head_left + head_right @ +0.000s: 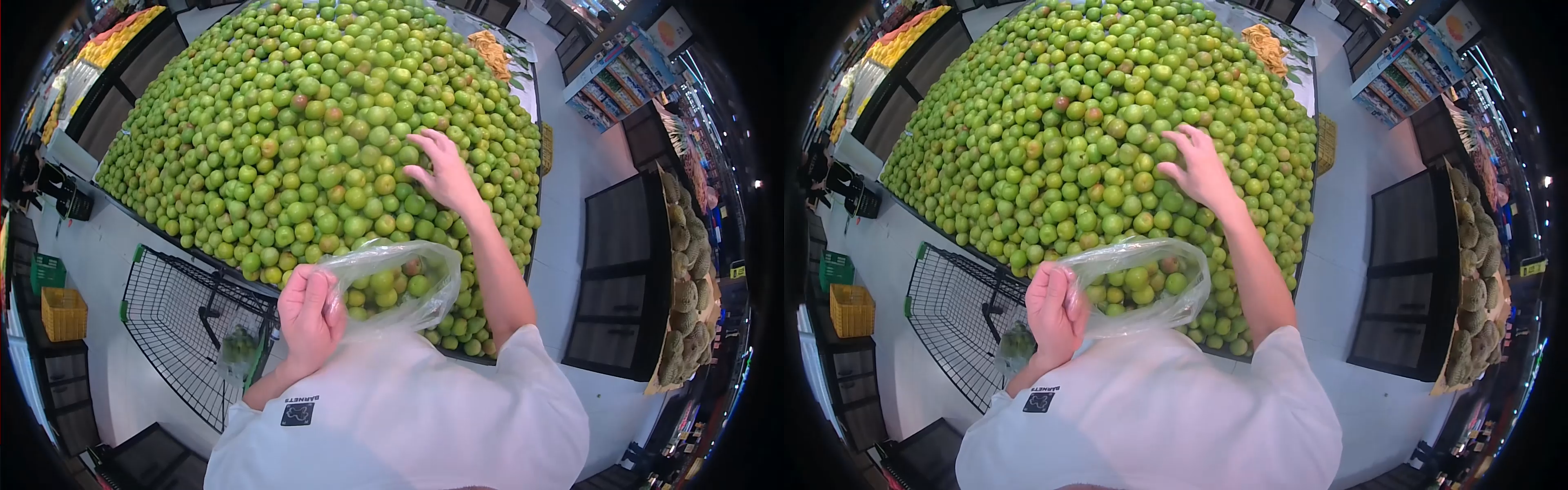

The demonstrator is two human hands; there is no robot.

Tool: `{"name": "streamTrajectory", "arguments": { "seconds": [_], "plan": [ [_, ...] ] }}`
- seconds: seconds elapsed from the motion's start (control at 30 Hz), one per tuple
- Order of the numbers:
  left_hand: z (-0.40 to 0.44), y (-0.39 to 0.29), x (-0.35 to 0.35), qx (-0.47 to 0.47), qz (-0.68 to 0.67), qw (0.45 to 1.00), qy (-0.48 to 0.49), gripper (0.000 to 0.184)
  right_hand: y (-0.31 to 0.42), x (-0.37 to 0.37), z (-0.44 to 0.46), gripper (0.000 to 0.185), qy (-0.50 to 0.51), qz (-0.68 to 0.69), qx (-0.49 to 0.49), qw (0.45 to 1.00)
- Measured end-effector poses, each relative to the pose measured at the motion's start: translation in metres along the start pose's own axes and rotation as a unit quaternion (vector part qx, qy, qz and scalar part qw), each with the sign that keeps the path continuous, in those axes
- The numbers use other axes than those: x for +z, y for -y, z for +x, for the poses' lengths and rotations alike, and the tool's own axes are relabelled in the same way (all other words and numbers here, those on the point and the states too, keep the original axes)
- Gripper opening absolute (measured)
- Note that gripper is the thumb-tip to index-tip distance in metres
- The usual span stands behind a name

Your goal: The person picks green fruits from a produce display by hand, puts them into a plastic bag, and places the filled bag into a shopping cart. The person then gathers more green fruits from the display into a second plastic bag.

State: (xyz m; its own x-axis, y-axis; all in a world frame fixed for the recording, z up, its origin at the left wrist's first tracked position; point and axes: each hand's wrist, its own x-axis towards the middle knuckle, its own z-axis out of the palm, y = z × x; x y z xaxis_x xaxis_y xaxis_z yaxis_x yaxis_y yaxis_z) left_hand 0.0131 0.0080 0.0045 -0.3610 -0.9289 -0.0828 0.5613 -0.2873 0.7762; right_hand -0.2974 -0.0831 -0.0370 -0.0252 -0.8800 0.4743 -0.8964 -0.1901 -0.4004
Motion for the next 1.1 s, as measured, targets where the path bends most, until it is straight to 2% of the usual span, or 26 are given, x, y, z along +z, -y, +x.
{"name": "streamTrajectory", "arguments": {
  "seconds": [0.07, 0.13, 0.23, 0.43, 0.5, 0.63, 0.7, 0.73, 0.77, 0.8, 0.83, 0.87, 0.93, 1.0, 1.07, 1.1],
  "plan": [
    [0.001, 0.000, 0.000, 0.003, 0.014, 1.000, -0.011, 0.021, -0.015, 0.022, 0.005, 0.056, 0.030, -0.017, 0.002, 0.999],
    [0.001, 0.001, 0.001, 0.007, 0.012, 1.000, -0.016, 0.021, -0.015, 0.031, 0.009, 0.053, 0.030, -0.095, -0.003, 0.995],
    [0.000, 0.000, 0.002, 0.008, 0.013, 1.000, -0.022, 0.021, -0.021, 0.035, 0.012, 0.050, 0.011, -0.101, -0.007, 0.995],
    [-0.003, 0.000, 0.009, 0.010, 0.029, 0.999, -0.028, 0.022, -0.020, 0.024, 0.013, 0.049, 0.044, -0.115, 0.034, 0.992],
    [-0.004, 0.001, 0.010, 0.020, 0.037, 0.999, -0.031, 0.023, -0.025, 0.031, 0.008, 0.048, 0.000, -0.085, 0.004, 0.996],
    [-0.010, 0.001, 0.015, 0.020, 0.042, 0.998, -0.050, 0.022, -0.031, 0.043, 0.000, 0.047, -0.051, -0.049, 0.001, 0.998],
    [-0.011, 0.000, 0.018, 0.021, 0.044, 0.997, -0.056, 0.021, -0.028, 0.042, -0.003, 0.043, -0.202, 0.123, 0.059, 0.970],
    [-0.011, 0.000, 0.020, 0.019, 0.046, 0.997, -0.064, 0.021, -0.025, 0.035, -0.007, 0.043, -0.205, 0.123, 0.060, 0.969],
    [-0.012, 0.000, 0.022, 0.018, 0.048, 0.996, -0.073, 0.020, -0.020, 0.027, -0.016, 0.040, -0.247, 0.444, 0.210, 0.835],
    [-0.011, 0.000, 0.025, 0.019, 0.048, 0.996, -0.069, 0.020, -0.012, 0.016, -0.023, 0.037, -0.254, 0.701, 0.326, 0.581],
    [-0.011, -0.001, 0.027, 0.021, 0.057, 0.995, -0.078, 0.021, -0.013, 0.002, -0.039, 0.032, -0.189, 0.876, 0.301, 0.326],
    [-0.013, -0.001, 0.028, 0.021, 0.065, 0.994, -0.086, 0.022, 0.000, -0.012, -0.055, 0.032, -0.194, 0.875, 0.300, 0.326],
    [-0.013, 0.002, 0.024, 0.023, 0.054, 0.995, -0.075, 0.020, 0.040, -0.049, -0.077, 0.028, -0.149, 0.889, 0.159, 0.402],
    [-0.012, 0.001, 0.019, 0.017, 0.043, 0.997, -0.067, 0.019, 0.073, -0.082, -0.097, 0.027, -0.022, 0.825, 0.063, 0.561],
    [-0.011, 0.000, 0.015, 0.017, 0.045, 0.998, -0.049, 0.019, 0.109, -0.098, -0.113, 0.032, 0.101, 0.698, 0.003, 0.709],
    [-0.009, 0.000, 0.014, 0.013, 0.044, 0.998, -0.041, 0.019, 0.119, -0.090, -0.115, 0.032, 0.094, 0.694, 0.005, 0.714]
  ]
}}
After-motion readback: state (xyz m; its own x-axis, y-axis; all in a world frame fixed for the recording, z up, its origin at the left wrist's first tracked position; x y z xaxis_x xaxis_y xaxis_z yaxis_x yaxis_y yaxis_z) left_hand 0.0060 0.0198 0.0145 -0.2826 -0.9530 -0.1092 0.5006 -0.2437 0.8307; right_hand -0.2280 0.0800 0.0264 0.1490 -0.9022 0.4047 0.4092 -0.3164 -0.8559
